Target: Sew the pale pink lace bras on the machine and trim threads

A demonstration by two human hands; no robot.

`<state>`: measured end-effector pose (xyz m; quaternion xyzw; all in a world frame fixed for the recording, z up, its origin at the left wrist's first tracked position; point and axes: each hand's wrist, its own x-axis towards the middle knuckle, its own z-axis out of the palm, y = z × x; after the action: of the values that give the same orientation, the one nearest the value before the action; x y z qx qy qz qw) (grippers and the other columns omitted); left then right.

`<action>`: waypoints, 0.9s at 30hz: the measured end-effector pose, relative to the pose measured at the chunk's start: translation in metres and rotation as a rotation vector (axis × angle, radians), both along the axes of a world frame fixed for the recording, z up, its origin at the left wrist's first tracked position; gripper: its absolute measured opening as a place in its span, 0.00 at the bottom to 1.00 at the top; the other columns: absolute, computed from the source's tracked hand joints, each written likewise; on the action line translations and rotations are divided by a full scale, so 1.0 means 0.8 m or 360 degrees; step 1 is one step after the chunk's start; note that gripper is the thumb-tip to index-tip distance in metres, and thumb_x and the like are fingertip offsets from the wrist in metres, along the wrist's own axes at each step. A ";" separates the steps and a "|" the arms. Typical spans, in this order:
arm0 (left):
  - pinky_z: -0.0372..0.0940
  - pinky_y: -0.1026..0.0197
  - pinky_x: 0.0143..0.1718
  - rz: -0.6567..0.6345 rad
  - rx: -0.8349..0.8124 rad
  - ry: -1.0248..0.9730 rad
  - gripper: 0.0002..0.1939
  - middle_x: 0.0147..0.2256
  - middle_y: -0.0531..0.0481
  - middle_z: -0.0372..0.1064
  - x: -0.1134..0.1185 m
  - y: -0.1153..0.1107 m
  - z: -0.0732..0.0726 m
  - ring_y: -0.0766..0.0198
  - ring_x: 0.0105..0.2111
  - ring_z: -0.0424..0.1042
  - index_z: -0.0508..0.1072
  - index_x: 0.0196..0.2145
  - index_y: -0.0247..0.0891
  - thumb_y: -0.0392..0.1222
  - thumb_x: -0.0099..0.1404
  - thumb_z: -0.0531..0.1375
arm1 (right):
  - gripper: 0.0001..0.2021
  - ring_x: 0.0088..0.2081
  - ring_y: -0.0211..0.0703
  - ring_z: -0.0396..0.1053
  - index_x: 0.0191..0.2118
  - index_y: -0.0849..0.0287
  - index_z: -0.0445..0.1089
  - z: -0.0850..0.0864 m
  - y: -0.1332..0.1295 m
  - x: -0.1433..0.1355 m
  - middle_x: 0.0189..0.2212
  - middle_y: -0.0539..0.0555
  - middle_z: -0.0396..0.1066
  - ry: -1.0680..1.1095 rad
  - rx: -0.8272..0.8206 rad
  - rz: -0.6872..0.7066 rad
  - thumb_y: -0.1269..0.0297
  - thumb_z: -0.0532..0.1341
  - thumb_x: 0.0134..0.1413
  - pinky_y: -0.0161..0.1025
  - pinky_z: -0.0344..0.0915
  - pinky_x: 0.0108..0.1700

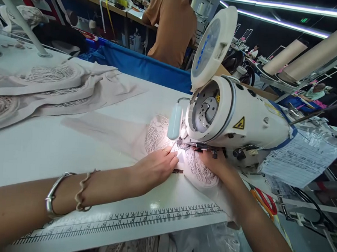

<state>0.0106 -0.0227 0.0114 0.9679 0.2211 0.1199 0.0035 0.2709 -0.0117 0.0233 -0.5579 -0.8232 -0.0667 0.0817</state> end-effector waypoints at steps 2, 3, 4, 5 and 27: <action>0.54 0.56 0.29 0.0027 0.0081 0.0015 0.13 0.35 0.43 0.67 0.000 0.003 -0.003 0.57 0.31 0.61 0.69 0.37 0.31 0.20 0.62 0.49 | 0.14 0.50 0.59 0.74 0.50 0.55 0.76 0.000 -0.002 0.001 0.46 0.60 0.79 -0.0098 -0.0080 0.0007 0.65 0.59 0.62 0.56 0.67 0.58; 0.53 0.56 0.29 0.0040 0.0132 0.0017 0.14 0.36 0.42 0.68 -0.001 0.004 -0.005 0.56 0.32 0.61 0.69 0.39 0.30 0.20 0.62 0.49 | 0.15 0.50 0.57 0.74 0.52 0.53 0.76 0.000 -0.003 0.001 0.48 0.57 0.78 -0.0125 -0.0139 0.0039 0.67 0.59 0.61 0.56 0.66 0.58; 0.53 0.56 0.30 0.0055 0.0172 0.0014 0.14 0.38 0.41 0.69 -0.001 0.006 -0.008 0.55 0.33 0.62 0.69 0.41 0.30 0.21 0.63 0.50 | 0.19 0.50 0.54 0.74 0.54 0.50 0.75 0.001 -0.005 0.000 0.49 0.54 0.78 -0.0127 -0.0206 0.0094 0.69 0.58 0.60 0.55 0.66 0.59; 0.53 0.56 0.30 0.0068 0.0199 0.0006 0.14 0.41 0.39 0.70 -0.002 0.007 -0.010 0.54 0.35 0.63 0.69 0.44 0.29 0.22 0.64 0.51 | 0.23 0.49 0.51 0.75 0.56 0.46 0.73 0.003 -0.006 -0.002 0.49 0.52 0.78 -0.0115 -0.0274 0.0162 0.73 0.57 0.58 0.52 0.66 0.59; 0.48 0.56 0.37 -0.0004 -0.0077 -0.0216 0.19 0.42 0.47 0.73 -0.019 0.054 -0.011 0.58 0.34 0.65 0.71 0.44 0.37 0.22 0.68 0.45 | 0.22 0.49 0.50 0.73 0.56 0.54 0.71 0.022 -0.025 -0.039 0.49 0.57 0.77 0.0016 -0.0618 0.0070 0.76 0.56 0.57 0.40 0.66 0.47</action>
<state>-0.0043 0.0208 0.0026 0.9574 0.2219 0.1798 0.0422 0.2393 -0.0320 0.0406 -0.5455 -0.8320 0.0982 -0.0219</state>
